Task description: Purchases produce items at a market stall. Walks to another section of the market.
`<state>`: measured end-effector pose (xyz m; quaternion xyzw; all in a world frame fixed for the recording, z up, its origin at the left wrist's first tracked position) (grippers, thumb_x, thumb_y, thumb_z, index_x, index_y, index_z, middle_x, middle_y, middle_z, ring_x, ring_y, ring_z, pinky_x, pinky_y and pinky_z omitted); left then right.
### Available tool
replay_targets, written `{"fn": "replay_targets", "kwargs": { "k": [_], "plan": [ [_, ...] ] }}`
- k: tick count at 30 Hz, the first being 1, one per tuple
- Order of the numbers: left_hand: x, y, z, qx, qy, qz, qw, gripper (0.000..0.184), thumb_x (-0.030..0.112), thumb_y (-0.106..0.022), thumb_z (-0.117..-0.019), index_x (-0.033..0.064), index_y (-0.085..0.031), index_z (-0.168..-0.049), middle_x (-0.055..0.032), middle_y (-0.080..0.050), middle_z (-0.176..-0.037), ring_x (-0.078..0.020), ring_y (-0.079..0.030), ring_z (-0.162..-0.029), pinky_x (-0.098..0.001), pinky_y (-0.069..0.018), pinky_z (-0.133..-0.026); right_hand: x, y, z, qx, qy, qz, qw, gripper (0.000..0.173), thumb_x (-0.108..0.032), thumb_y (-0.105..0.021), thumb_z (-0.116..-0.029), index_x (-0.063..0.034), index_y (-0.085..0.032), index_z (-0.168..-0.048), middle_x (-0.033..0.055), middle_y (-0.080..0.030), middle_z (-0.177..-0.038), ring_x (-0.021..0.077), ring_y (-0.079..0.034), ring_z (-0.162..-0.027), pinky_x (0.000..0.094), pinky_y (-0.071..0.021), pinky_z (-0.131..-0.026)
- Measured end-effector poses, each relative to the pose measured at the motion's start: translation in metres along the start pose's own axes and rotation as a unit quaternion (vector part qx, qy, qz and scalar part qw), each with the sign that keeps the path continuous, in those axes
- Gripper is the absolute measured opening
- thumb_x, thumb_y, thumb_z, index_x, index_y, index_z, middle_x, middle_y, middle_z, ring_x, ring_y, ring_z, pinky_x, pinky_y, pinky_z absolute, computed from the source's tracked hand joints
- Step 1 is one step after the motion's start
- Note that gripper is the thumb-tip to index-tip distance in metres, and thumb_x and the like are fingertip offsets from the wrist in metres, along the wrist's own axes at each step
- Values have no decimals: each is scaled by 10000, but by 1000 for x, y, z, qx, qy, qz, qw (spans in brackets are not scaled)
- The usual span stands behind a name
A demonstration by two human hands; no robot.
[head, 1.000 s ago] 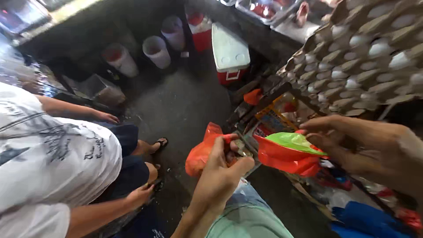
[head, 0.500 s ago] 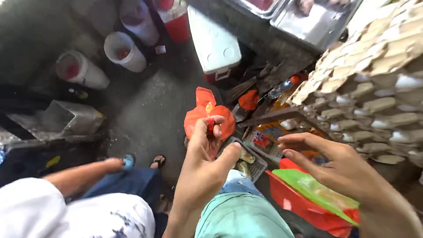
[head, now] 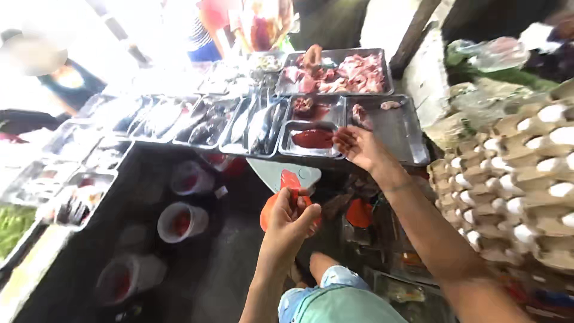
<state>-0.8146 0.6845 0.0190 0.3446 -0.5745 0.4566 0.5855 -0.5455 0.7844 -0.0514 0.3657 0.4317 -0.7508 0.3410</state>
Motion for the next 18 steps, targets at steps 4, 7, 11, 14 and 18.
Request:
{"fn": "replay_targets", "kwargs": {
  "k": [4,7,11,14,18],
  "plan": [
    [18,17,-91,-2,-16,-25,1000,181,118,-633,-960,5,-620,-1101,18,-607,-816,-39,-587,-706,-205,-520,-670,-30,-12,-111,32,20,-70,997,461,-434,-385,-1086,-101,-470,-1393,48,-684,-1128,165,-708,-903,333,-603,-778],
    [24,33,-160,10,-38,-40,998,155,82,-611,-959,-7,-612,-1086,8,-607,-805,-49,-593,-683,-222,-536,-657,-49,-23,-180,62,17,-80,995,476,-425,-483,-1063,-39,-481,-1342,72,-669,-1011,161,-687,-795,318,-601,-720],
    [30,48,-240,22,-61,-66,996,236,-6,-630,-856,-7,-609,-1091,41,-548,-757,-25,-546,-631,-188,-494,-598,-59,-35,-258,73,0,-87,994,560,-484,-522,-1045,-58,-462,-1403,89,-658,-1031,170,-668,-808,326,-587,-736],
    [38,58,-294,25,-78,-69,994,290,-47,-624,-795,-4,-608,-1081,35,-547,-784,-35,-549,-665,-196,-498,-623,-58,-39,-288,118,21,-99,988,393,-307,-598,-1034,-44,-536,-1320,80,-647,-997,152,-637,-784,308,-567,-699],
    [52,72,-355,3,-81,-82,993,302,-74,-609,-770,0,-615,-1062,21,-556,-785,-41,-551,-669,-201,-494,-623,-57,-33,-287,163,77,-54,982,268,-89,-630,-973,17,-590,-1216,114,-637,-1002,166,-619,-778,327,-560,-712]
  ]
}}
Point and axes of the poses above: each hand's wrist, its own z-axis away from the middle knuckle, its own y-axis out of the back of the hand, x = y × z, the point moved 2 cm from there along -z, towards the middle knuckle
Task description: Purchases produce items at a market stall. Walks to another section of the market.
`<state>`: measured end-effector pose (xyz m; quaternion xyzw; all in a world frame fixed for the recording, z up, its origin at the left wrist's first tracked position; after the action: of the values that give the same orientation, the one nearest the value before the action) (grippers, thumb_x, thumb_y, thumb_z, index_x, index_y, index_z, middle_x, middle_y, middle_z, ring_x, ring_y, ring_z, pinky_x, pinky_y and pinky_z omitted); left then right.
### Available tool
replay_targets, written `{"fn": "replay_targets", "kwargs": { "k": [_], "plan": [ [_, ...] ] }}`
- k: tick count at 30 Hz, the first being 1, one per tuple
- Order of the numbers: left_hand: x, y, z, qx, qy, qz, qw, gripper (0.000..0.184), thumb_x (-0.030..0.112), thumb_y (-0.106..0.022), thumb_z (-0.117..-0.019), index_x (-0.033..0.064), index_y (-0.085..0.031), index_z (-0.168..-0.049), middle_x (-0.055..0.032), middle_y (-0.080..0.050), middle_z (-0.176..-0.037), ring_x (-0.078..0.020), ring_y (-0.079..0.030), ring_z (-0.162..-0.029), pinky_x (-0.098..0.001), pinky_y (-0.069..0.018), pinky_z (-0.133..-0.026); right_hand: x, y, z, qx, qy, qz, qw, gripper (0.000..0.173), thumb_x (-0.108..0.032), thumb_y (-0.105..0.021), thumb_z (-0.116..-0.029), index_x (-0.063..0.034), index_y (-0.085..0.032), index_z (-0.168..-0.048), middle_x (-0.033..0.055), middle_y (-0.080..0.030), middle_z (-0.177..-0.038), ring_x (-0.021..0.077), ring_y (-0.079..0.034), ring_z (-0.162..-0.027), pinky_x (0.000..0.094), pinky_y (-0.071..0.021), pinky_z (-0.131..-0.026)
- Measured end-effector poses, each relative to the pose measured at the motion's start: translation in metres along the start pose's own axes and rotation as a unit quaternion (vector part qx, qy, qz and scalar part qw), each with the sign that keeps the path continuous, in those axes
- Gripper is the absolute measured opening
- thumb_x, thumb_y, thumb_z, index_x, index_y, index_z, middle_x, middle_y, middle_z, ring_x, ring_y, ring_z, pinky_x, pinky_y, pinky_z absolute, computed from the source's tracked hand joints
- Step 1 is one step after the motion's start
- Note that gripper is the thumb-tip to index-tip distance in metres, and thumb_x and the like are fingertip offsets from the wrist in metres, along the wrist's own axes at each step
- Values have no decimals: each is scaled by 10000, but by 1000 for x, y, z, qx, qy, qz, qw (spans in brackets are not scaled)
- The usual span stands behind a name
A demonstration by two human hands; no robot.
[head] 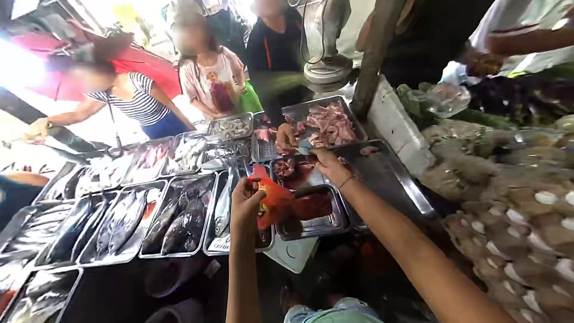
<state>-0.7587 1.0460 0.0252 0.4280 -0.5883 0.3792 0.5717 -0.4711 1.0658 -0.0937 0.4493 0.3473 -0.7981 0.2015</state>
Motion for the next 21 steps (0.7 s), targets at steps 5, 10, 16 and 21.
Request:
{"fn": "replay_targets", "kwargs": {
  "k": [5,10,16,21],
  "plan": [
    [2,24,-62,-52,4,-24,998,380,-86,-612,-759,-10,-606,-1131,10,-565,-827,-42,-558,-701,-200,-494,-644,12,49,36,62,3,5,998,387,-162,-610,-1004,-22,-524,-1355,120,-648,-1080,189,-657,-855,360,-579,-733],
    [4,47,-124,-97,13,-23,995,384,-102,-625,-805,-27,-584,-1179,-31,-595,-896,-66,-588,-746,-237,-522,-672,52,116,148,171,15,-35,985,363,-178,-505,-1069,-2,-497,-1386,113,-654,-1167,178,-679,-979,368,-594,-839],
    [-9,72,-182,-140,1,-5,990,360,-58,-586,-862,-53,-551,-1220,-43,-674,-954,-72,-678,-813,-258,-590,-707,125,152,280,374,-10,-128,919,313,-120,-539,-1032,-47,-510,-1335,63,-647,-1014,127,-657,-810,311,-583,-732],
    [-17,72,-193,-181,2,38,983,295,-26,-506,-914,-3,-491,-1207,34,-656,-890,-3,-647,-740,-177,-542,-620,154,148,342,458,-9,-208,864,283,-169,-564,-1008,-52,-565,-1266,104,-650,-1032,186,-648,-862,364,-559,-741]
  ]
}}
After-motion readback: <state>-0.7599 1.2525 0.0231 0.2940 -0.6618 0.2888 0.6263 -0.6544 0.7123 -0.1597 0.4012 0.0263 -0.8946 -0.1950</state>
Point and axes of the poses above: each hand's wrist, its own z-axis away from the middle knuckle, its own y-axis out of the back of the hand, x = y × z, the point moved 2 cm from there along -z, towards the middle knuckle
